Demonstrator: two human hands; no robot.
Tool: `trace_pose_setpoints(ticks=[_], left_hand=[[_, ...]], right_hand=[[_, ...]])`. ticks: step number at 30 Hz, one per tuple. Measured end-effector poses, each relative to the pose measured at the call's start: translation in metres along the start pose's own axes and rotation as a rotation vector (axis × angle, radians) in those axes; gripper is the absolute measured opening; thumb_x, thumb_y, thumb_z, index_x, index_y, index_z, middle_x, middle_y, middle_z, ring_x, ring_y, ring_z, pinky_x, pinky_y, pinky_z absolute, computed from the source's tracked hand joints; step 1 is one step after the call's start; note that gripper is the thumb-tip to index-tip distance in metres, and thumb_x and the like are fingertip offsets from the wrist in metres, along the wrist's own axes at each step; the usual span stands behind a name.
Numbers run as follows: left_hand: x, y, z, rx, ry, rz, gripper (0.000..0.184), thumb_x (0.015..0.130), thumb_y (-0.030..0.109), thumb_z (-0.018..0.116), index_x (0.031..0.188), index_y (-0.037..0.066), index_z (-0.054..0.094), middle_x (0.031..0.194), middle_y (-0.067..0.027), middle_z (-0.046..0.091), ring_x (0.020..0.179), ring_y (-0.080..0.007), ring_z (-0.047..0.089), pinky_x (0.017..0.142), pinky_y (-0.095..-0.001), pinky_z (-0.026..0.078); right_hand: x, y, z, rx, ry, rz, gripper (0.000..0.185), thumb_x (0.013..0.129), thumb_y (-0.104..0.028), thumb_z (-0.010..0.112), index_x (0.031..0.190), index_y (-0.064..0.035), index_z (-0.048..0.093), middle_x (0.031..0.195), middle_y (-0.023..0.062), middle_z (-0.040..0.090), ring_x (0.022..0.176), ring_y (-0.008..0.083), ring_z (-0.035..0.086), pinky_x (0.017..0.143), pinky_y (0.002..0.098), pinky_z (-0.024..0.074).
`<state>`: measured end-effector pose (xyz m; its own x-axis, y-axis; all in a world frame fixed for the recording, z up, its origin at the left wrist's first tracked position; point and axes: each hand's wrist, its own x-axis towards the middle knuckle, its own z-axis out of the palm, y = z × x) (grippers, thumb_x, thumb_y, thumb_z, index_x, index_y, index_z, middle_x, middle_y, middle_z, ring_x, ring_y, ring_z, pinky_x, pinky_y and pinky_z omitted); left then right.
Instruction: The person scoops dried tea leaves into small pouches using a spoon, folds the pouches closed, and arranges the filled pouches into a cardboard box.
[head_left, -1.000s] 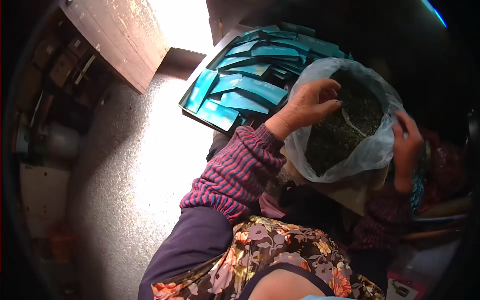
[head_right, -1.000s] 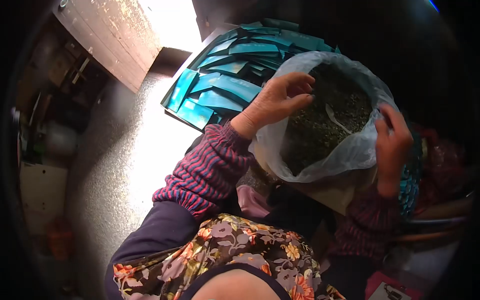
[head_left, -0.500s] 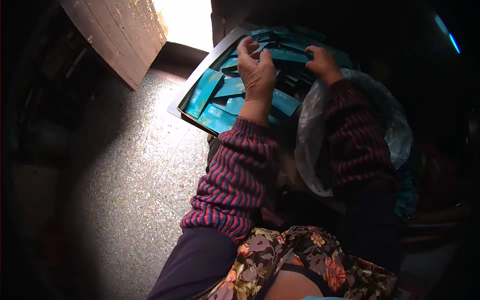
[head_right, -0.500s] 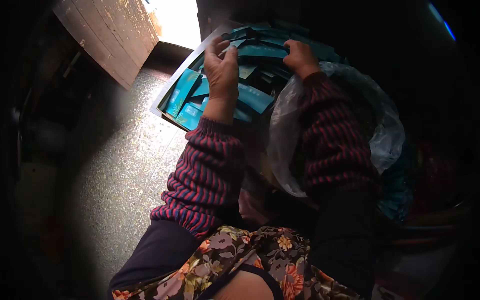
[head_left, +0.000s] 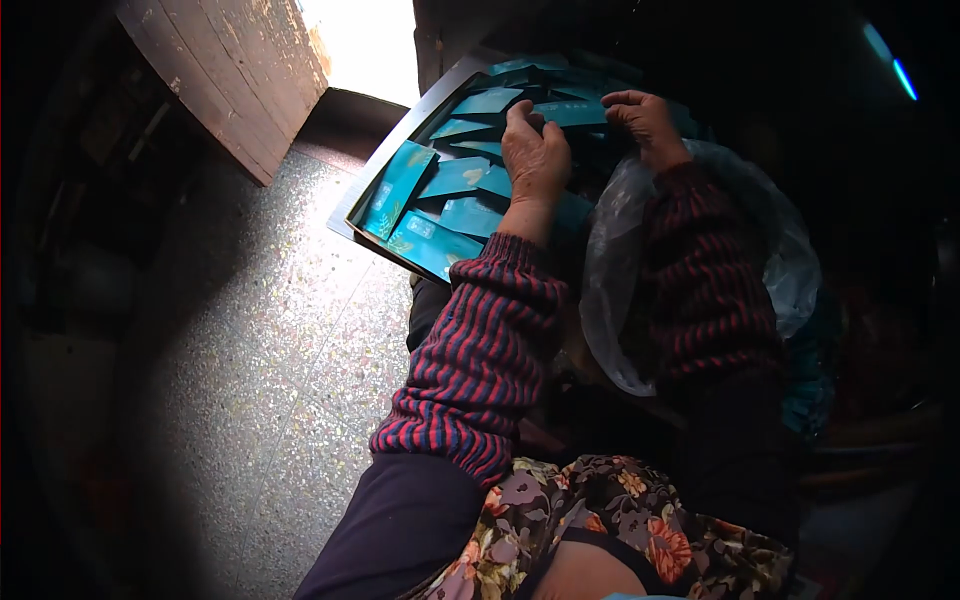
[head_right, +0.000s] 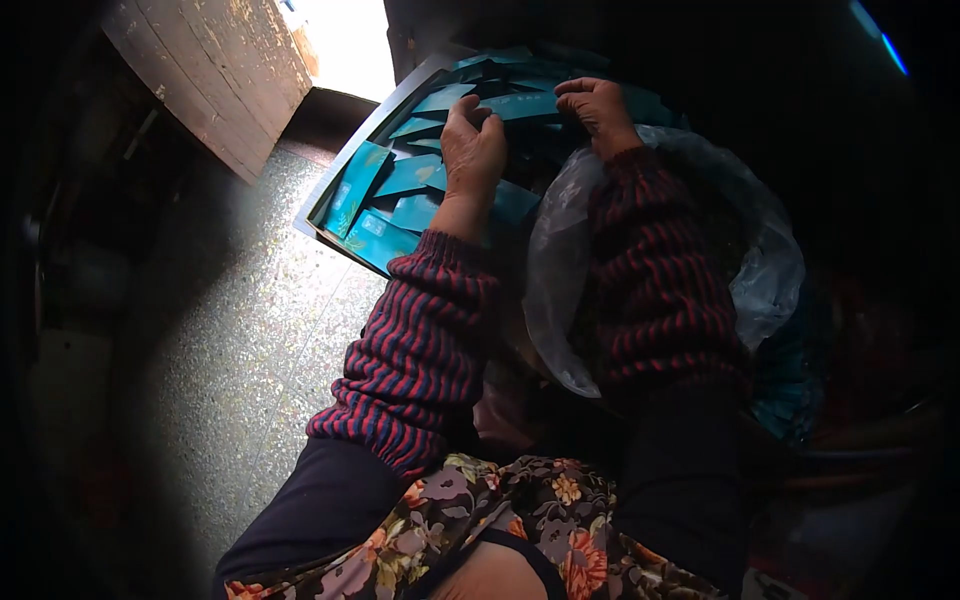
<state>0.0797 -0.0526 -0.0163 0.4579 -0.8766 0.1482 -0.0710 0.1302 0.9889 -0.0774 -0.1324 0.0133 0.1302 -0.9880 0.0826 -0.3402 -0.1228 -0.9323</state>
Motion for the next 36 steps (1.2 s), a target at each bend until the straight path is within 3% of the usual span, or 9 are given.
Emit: trace_pose_setpoints(ticks=[8, 10, 12, 13, 16, 21, 26, 29, 36], left_hand=[[-0.013, 0.018, -0.003, -0.142, -0.053, 0.226, 0.047, 0.079, 0.008, 0.061, 0.122, -0.004, 0.047, 0.102, -0.0190, 0.062, 0.081, -0.0248, 0.063, 0.073, -0.0350, 0.053], [-0.014, 0.017, -0.003, -0.114, -0.108, 0.199, 0.056, 0.076, 0.013, 0.067, 0.125, -0.002, 0.045, 0.112, -0.0189, 0.057, 0.090, -0.0272, 0.060, 0.081, -0.0374, 0.050], [-0.020, 0.019, -0.002, 0.284, -0.032, 0.598, 0.068, 0.071, 0.021, 0.075, 0.128, 0.000, 0.044, 0.122, -0.0189, 0.051, 0.106, -0.0314, 0.052, 0.093, -0.0411, 0.043], [-0.021, 0.019, 0.000, 0.202, -0.120, 0.582, 0.078, 0.065, 0.029, 0.080, 0.129, 0.004, 0.044, 0.126, -0.0186, 0.049, 0.118, -0.0345, 0.043, 0.100, -0.0454, 0.036], [-0.027, 0.020, 0.003, 0.241, -0.153, 0.656, 0.077, 0.065, 0.028, 0.082, 0.129, 0.007, 0.045, 0.125, -0.0186, 0.051, 0.118, -0.0353, 0.045, 0.099, -0.0471, 0.037], [-0.032, 0.027, 0.003, 0.162, -0.428, 0.673, 0.067, 0.067, 0.024, 0.081, 0.124, 0.005, 0.050, 0.117, -0.0173, 0.058, 0.114, -0.0329, 0.052, 0.097, -0.0430, 0.041], [-0.040, 0.034, -0.002, -0.250, -0.863, 0.342, 0.069, 0.070, 0.024, 0.081, 0.126, -0.001, 0.050, 0.110, -0.0112, 0.060, 0.104, -0.0211, 0.056, 0.095, -0.0332, 0.043], [-0.039, 0.029, 0.001, -0.305, -1.031, 0.280, 0.071, 0.068, 0.026, 0.081, 0.126, 0.001, 0.051, 0.115, -0.0191, 0.059, 0.110, -0.0269, 0.057, 0.091, -0.0332, 0.047], [-0.047, 0.038, 0.005, -0.162, -0.994, 0.270, 0.070, 0.065, 0.027, 0.083, 0.122, 0.001, 0.052, 0.112, -0.0185, 0.059, 0.107, -0.0288, 0.058, 0.091, -0.0366, 0.047]], right_hand=[[-0.039, -0.037, -0.038, -0.003, 0.291, -0.266, 0.039, 0.076, 0.005, 0.060, 0.113, -0.0067, 0.062, 0.081, 0.0014, 0.065, 0.065, 0.0035, 0.050, 0.058, 0.0177, 0.0397], [-0.058, -0.051, -0.049, -0.141, 0.362, -0.331, 0.041, 0.075, 0.005, 0.059, 0.114, -0.0078, 0.062, 0.082, 0.0015, 0.065, 0.067, 0.0042, 0.052, 0.060, 0.0181, 0.0412], [-0.083, -0.073, -0.052, -0.407, 0.478, -0.440, 0.040, 0.074, 0.005, 0.060, 0.113, -0.0072, 0.061, 0.077, 0.0008, 0.064, 0.069, 0.0066, 0.057, 0.064, 0.0199, 0.0463], [-0.091, -0.073, -0.052, -0.414, 0.479, -0.441, 0.040, 0.074, 0.005, 0.060, 0.113, -0.0072, 0.061, 0.077, 0.0008, 0.064, 0.069, 0.0066, 0.057, 0.064, 0.0199, 0.0463], [-0.105, -0.073, -0.055, -0.355, 0.433, -0.523, 0.031, 0.078, 0.005, 0.058, 0.106, -0.0058, 0.063, 0.077, 0.0001, 0.064, 0.071, 0.0067, 0.058, 0.066, 0.0199, 0.0473], [-0.116, -0.069, -0.070, -0.299, 0.233, -0.595, 0.017, 0.083, 0.009, 0.053, 0.088, -0.0029, 0.064, 0.079, -0.0032, 0.062, 0.075, 0.0060, 0.059, 0.068, 0.0193, 0.0475], [-0.123, -0.065, -0.077, -0.230, 0.174, -0.640, 0.016, 0.083, 0.010, 0.054, 0.084, -0.0039, 0.062, 0.080, -0.0033, 0.061, 0.077, 0.0053, 0.058, 0.070, 0.0198, 0.0472], [-0.135, -0.069, -0.075, -0.213, 0.122, -0.693, 0.015, 0.082, 0.010, 0.056, 0.084, -0.0038, 0.062, 0.081, -0.0019, 0.062, 0.078, 0.0066, 0.059, 0.070, 0.0209, 0.0476], [-0.152, -0.085, -0.078, -0.528, 0.029, -0.798, 0.020, 0.078, 0.012, 0.059, 0.092, -0.0013, 0.063, 0.089, 0.0049, 0.065, 0.080, 0.0125, 0.063, 0.072, 0.0236, 0.0498]])
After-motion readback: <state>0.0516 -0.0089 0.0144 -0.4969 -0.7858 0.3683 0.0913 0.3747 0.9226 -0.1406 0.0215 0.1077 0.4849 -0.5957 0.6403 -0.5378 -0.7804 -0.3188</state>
